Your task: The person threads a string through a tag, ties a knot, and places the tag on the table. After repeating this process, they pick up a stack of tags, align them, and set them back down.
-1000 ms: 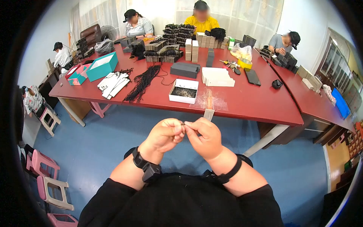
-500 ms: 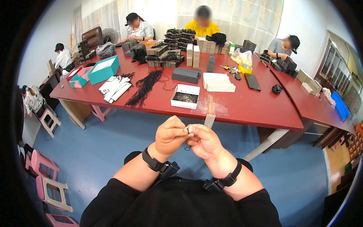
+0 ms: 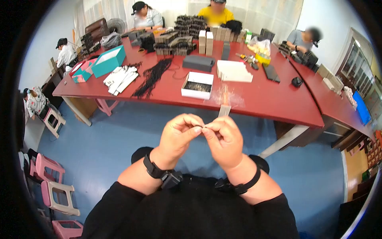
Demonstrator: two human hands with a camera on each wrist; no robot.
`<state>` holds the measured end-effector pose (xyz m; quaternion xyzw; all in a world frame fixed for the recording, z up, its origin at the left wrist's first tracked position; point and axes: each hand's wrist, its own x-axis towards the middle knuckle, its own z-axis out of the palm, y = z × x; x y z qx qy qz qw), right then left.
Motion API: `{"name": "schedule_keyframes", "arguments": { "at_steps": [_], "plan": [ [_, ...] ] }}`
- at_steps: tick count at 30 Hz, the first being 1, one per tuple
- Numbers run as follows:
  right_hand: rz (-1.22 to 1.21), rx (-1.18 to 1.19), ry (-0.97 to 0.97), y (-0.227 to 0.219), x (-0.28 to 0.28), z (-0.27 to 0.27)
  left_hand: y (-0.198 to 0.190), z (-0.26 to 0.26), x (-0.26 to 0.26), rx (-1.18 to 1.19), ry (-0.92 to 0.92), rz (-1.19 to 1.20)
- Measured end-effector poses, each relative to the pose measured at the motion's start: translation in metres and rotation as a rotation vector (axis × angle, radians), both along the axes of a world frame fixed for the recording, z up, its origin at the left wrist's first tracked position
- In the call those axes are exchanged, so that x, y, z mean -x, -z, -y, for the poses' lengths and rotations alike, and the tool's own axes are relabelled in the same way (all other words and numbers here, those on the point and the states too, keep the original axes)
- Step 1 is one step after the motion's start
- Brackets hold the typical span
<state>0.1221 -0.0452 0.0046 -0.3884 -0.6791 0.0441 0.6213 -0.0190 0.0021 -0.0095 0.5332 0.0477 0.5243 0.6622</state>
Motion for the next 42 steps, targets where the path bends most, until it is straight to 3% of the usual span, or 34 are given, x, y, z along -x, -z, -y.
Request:
{"name": "schedule_keyframes", "arguments": {
  "at_steps": [2,3,5,7,9,13,17,19,22,24,25,27,29,30,31,33,34,42],
  "plan": [
    [0.057,0.031,-0.037,-0.008,-0.003,0.005,-0.006,0.005,0.007,-0.187,-0.152,-0.117],
    [0.107,0.038,-0.068,-0.013,-0.005,0.007,-0.009,0.006,0.012,-0.171,-0.155,-0.125],
    [0.114,0.12,-0.097,-0.022,-0.011,0.012,-0.016,0.003,0.021,-0.707,-0.431,-0.368],
    [0.161,0.317,-0.218,-0.028,-0.017,0.014,-0.017,0.0,0.023,-0.756,-0.431,-0.327],
    [0.238,0.328,-0.265,-0.036,-0.021,0.013,-0.017,-0.002,0.026,-0.913,-0.386,-0.316],
    [0.398,0.423,-0.362,-0.047,-0.025,0.016,-0.02,0.005,0.025,-0.922,-0.333,-0.325],
    [0.407,0.514,-0.348,-0.042,-0.025,0.016,-0.019,0.003,0.025,-0.96,-0.38,-0.427],
    [0.171,0.554,-0.257,-0.029,-0.022,0.014,-0.017,0.001,0.025,-0.973,-0.426,-0.455],
    [0.193,0.346,-0.1,-0.015,-0.016,0.009,-0.009,0.0,0.02,-0.842,-0.486,-0.566],
    [0.179,0.301,-0.102,-0.007,-0.016,0.005,0.005,-0.001,0.016,-0.427,-0.258,-0.608],
    [0.164,0.257,-0.101,-0.004,-0.017,0.005,0.006,-0.001,0.016,-0.425,-0.255,-0.609],
    [0.059,0.354,-0.151,0.003,-0.019,0.002,0.007,-0.002,0.014,0.047,0.122,-0.472],
    [-0.044,0.446,-0.203,0.008,-0.019,0.0,0.008,-0.001,0.012,0.114,0.109,-0.391],
    [-0.234,0.557,-0.313,0.011,-0.017,-0.001,0.008,-0.001,0.011,0.18,0.095,-0.312],
    [-0.428,0.665,-0.423,0.013,-0.017,-0.002,0.008,-0.002,0.011,0.179,0.097,-0.312],
    [-0.495,0.728,-0.449,0.016,-0.022,-0.002,0.009,-0.002,0.017,-0.441,-0.499,-0.463],
    [-0.562,0.792,-0.478,0.017,-0.023,-0.002,0.006,0.0,0.02,-0.602,-0.612,-0.529],
    [-0.543,0.781,-0.521,0.016,-0.019,-0.002,-0.001,0.005,0.015,-0.62,-0.626,-0.623]
  ]
}}
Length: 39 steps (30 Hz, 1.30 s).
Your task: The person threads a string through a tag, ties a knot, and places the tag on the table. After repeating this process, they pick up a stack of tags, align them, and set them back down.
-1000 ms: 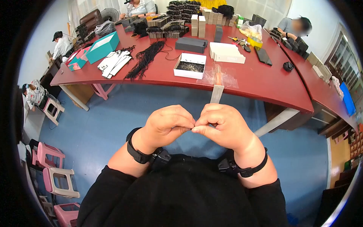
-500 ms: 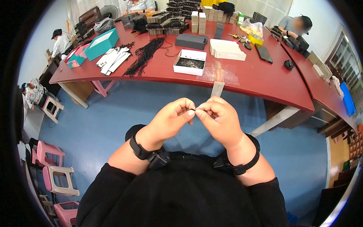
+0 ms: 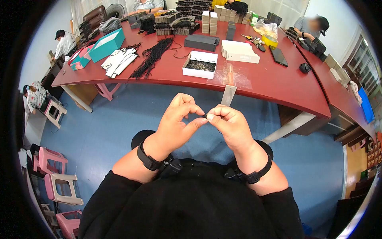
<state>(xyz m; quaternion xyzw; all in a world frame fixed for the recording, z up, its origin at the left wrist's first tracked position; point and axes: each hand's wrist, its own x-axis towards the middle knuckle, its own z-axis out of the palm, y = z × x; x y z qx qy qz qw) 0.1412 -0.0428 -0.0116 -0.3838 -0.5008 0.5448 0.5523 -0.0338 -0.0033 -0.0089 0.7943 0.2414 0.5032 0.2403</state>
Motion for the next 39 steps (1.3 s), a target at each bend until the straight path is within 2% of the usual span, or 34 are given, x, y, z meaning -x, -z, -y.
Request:
{"name": "schedule_keyframes", "arguments": {
  "at_steps": [8,10,11,13,15,17,19,21,22,25,31,39],
  "plan": [
    [0.008,-0.046,0.007,0.001,0.001,0.001,0.001,-0.002,0.003,0.037,0.077,-0.018],
    [0.095,-0.093,0.002,0.003,-0.001,0.001,0.006,-0.006,0.002,0.207,0.234,0.099],
    [0.095,-0.092,0.002,0.004,-0.002,0.001,0.011,-0.009,0.001,0.207,0.233,0.099],
    [0.105,-0.062,0.04,0.006,-0.004,0.001,0.026,-0.018,-0.002,0.599,0.47,0.405],
    [0.113,-0.043,0.028,0.016,-0.01,-0.004,0.029,-0.017,-0.004,0.649,0.513,0.439],
    [0.121,-0.018,0.022,0.023,-0.015,-0.005,0.026,-0.013,-0.003,0.844,0.632,0.435],
    [0.091,-0.016,-0.029,0.023,-0.02,-0.006,0.028,-0.013,-0.005,0.927,0.696,0.493],
    [0.188,-0.036,0.049,0.022,-0.035,-0.008,0.027,-0.018,-0.009,1.002,0.772,0.54],
    [0.285,-0.048,0.119,0.021,-0.044,-0.008,0.028,-0.022,-0.009,0.957,0.749,0.572],
    [0.328,-0.107,0.236,0.013,-0.064,-0.013,0.023,-0.033,-0.015,0.89,0.702,0.583],
    [0.195,-0.158,0.302,0.014,-0.062,-0.036,0.032,-0.066,-0.035,0.782,0.514,0.555],
    [0.249,-0.081,0.333,0.023,-0.062,-0.041,0.041,-0.073,-0.037,0.81,0.48,0.538]
  ]
}}
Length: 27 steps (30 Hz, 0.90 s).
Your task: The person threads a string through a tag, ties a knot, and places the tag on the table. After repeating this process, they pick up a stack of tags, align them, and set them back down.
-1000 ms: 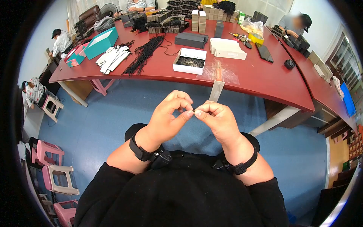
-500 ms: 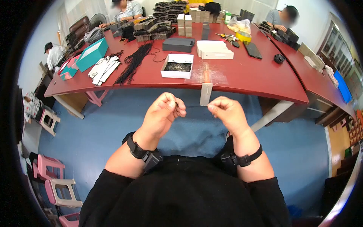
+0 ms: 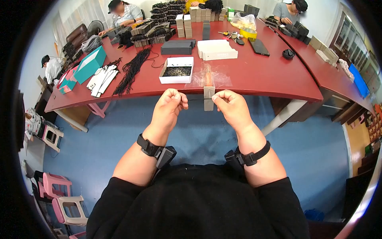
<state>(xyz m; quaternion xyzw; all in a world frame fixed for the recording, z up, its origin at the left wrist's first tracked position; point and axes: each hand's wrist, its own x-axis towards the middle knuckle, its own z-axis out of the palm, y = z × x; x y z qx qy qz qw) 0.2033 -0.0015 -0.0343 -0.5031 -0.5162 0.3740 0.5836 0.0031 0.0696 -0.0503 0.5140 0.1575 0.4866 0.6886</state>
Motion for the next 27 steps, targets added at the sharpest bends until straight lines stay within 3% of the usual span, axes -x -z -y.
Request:
{"name": "schedule_keyframes", "arguments": {
  "at_steps": [5,7,8,10,11,12,15,16,20,22,24,26,27],
  "plan": [
    [0.022,-0.003,0.01,0.004,-0.001,-0.002,0.007,-0.005,0.0,-0.003,-0.017,-0.048],
    [0.132,-0.001,0.158,0.023,-0.006,-0.007,0.022,-0.016,0.011,-0.269,-0.143,-0.263],
    [0.134,-0.009,0.157,0.03,-0.002,-0.007,0.026,-0.018,0.018,-0.276,-0.146,-0.26],
    [0.174,-0.061,0.335,0.052,0.007,-0.008,0.031,-0.013,0.027,-0.294,-0.155,-0.28],
    [0.365,-0.149,0.407,0.072,0.002,-0.017,0.034,-0.009,0.029,-0.269,-0.129,-0.323],
    [0.361,-0.137,0.405,0.071,0.003,-0.02,0.035,-0.005,0.029,-0.258,-0.127,-0.33],
    [-0.069,0.059,-0.089,0.047,0.008,-0.026,0.031,0.005,0.031,-0.386,-0.1,-0.559],
    [-0.067,0.047,-0.091,0.041,0.01,-0.023,0.026,0.007,0.032,-0.398,-0.105,-0.558],
    [0.217,-0.128,0.029,0.045,0.015,0.004,0.013,0.015,0.029,-0.519,-0.105,-0.666],
    [0.481,-0.224,0.17,0.038,0.017,0.019,0.007,0.026,0.025,-0.489,-0.011,-0.661],
    [0.517,-0.242,0.166,0.045,0.015,0.016,0.009,0.029,0.017,-0.513,0.049,-0.684],
    [0.688,-0.423,-0.07,0.049,0.021,0.01,0.018,0.027,0.009,-0.43,0.132,-0.603],
    [0.781,-0.43,-0.055,0.05,0.027,0.014,0.023,0.024,0.009,-0.435,0.129,-0.6]
  ]
}}
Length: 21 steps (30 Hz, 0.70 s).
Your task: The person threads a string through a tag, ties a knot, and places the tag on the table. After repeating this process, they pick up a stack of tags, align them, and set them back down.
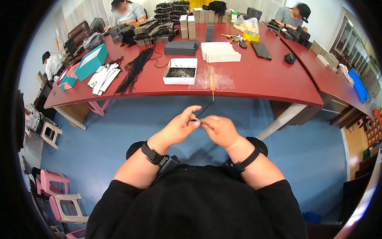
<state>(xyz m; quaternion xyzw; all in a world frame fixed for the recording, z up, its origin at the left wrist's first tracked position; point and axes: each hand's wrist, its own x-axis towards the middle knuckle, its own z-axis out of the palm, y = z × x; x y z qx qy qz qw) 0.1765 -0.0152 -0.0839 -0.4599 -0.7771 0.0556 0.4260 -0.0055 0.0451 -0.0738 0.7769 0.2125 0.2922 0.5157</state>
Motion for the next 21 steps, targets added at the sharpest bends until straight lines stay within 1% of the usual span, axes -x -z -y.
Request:
{"name": "schedule_keyframes", "arguments": {
  "at_steps": [1,2,3,5,6,7,9,10,11,12,13,15,16,17,19,21],
  "plan": [
    [0.05,0.071,0.039,0.006,0.0,0.005,0.006,-0.002,0.0,0.01,0.041,0.048],
    [-0.02,0.088,-0.039,0.009,0.0,0.008,0.011,-0.004,0.001,0.021,0.081,0.095],
    [-0.09,0.106,-0.119,0.009,0.0,0.009,0.005,-0.003,0.004,0.017,0.078,0.1],
    [-0.621,0.245,-0.107,0.007,0.0,0.005,-0.006,0.004,0.012,0.184,-0.043,0.018],
    [-0.909,0.403,-0.102,-0.002,-0.002,0.001,-0.01,0.002,0.013,0.067,-0.087,-0.077],
    [-1.08,0.435,-0.086,-0.012,-0.002,-0.006,-0.007,0.006,0.013,0.077,-0.086,-0.082],
    [-1.221,0.531,-0.254,-0.017,-0.011,-0.013,-0.009,0.006,0.008,0.074,-0.025,-0.073],
    [-1.217,0.515,-0.262,-0.02,-0.01,-0.015,-0.003,0.005,0.005,0.046,0.019,0.014],
    [-1.241,0.538,-0.228,-0.023,-0.006,-0.016,-0.002,0.006,0.004,0.03,0.02,0.016],
    [-1.265,0.569,-0.191,-0.025,-0.004,-0.016,-0.004,0.008,0.004,0.09,0.017,0.014],
    [-1.261,0.568,-0.194,-0.025,-0.004,-0.017,-0.005,0.01,0.005,0.156,0.012,0.013],
    [-1.258,0.515,-0.205,-0.022,-0.004,-0.018,-0.002,0.007,0.006,0.169,0.021,0.027],
    [-1.254,0.513,-0.211,-0.019,-0.004,-0.018,-0.007,0.007,0.006,0.198,0.009,-0.015],
    [-1.24,0.462,-0.215,-0.014,-0.006,-0.018,-0.011,0.006,0.007,0.222,-0.005,-0.055],
    [-1.219,0.406,-0.233,-0.01,-0.008,-0.017,-0.006,0.002,0.003,0.202,-0.001,-0.027],
    [-1.309,0.411,-0.274,-0.009,-0.01,-0.016,-0.001,0.003,-0.002,0.188,0.004,0.001]
  ]
}}
